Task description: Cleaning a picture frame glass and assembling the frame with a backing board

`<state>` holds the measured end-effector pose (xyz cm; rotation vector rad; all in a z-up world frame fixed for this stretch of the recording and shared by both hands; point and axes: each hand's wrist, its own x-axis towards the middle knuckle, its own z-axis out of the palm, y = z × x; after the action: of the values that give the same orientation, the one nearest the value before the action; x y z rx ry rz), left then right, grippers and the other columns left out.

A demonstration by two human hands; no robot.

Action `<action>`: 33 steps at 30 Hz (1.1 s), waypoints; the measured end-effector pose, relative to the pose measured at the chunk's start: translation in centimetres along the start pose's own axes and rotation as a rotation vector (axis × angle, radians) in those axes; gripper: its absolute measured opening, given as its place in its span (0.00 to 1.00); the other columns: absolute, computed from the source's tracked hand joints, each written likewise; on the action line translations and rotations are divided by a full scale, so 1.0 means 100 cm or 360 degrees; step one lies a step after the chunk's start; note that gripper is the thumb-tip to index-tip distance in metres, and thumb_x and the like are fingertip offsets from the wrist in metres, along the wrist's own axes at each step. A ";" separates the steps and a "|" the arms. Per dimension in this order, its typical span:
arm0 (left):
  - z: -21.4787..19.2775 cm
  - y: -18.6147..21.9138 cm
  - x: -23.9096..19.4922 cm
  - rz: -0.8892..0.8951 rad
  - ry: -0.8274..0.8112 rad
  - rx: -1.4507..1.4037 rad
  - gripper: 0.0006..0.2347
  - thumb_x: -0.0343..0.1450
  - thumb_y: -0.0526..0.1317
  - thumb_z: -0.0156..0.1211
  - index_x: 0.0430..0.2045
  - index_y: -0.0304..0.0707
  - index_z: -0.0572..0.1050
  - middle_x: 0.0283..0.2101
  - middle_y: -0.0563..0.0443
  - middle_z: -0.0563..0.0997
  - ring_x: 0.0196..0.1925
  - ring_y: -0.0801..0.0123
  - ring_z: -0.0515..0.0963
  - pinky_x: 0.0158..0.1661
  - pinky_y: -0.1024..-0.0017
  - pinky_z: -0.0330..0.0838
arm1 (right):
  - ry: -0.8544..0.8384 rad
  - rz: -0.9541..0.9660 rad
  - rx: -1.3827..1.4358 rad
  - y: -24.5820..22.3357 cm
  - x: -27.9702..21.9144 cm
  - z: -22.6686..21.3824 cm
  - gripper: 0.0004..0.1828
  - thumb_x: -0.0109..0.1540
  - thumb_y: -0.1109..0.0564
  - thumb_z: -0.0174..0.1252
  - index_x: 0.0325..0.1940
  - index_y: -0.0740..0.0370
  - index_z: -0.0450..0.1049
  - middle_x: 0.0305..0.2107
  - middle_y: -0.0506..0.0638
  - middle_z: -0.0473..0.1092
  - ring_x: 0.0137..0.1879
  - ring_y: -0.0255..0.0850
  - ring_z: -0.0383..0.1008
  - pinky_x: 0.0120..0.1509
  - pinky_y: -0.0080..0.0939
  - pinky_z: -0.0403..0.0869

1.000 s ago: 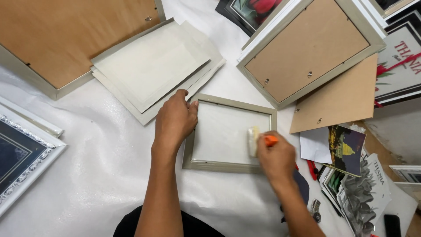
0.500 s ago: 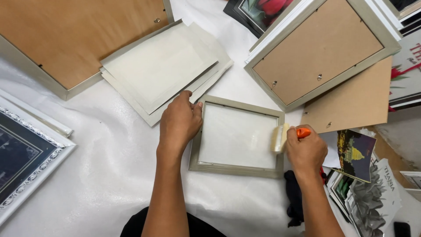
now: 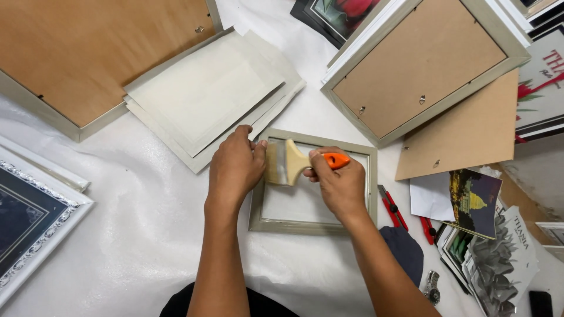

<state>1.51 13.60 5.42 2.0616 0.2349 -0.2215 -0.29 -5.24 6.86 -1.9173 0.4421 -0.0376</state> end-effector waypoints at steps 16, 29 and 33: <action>-0.005 0.004 -0.003 -0.0026 -0.0027 -0.0026 0.20 0.73 0.40 0.54 0.56 0.22 0.72 0.41 0.31 0.82 0.46 0.39 0.84 0.45 0.44 0.76 | 0.0388 -0.0835 -0.1378 0.058 0.036 -0.046 0.08 0.63 0.54 0.59 0.36 0.59 0.80 0.24 0.65 0.73 0.35 0.66 0.77 0.37 0.60 0.74; -0.004 0.002 0.001 -0.0085 -0.0042 -0.0007 0.20 0.73 0.39 0.54 0.57 0.22 0.71 0.40 0.31 0.83 0.45 0.38 0.84 0.44 0.43 0.76 | 0.0274 -0.0057 -0.0187 0.066 0.057 -0.108 0.10 0.61 0.60 0.59 0.43 0.69 0.78 0.24 0.59 0.72 0.28 0.44 0.78 0.32 0.40 0.81; -0.001 -0.002 0.001 -0.0011 -0.0012 -0.0021 0.19 0.73 0.39 0.54 0.56 0.20 0.72 0.39 0.29 0.82 0.44 0.36 0.84 0.43 0.42 0.76 | 0.0651 -0.0366 -0.1082 0.085 0.061 -0.166 0.08 0.66 0.51 0.63 0.40 0.57 0.82 0.18 0.59 0.72 0.29 0.55 0.76 0.31 0.52 0.68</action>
<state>1.53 13.76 5.32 2.0466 0.2383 -0.2317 -0.91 -24.76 4.48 -2.6376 0.5476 -0.4915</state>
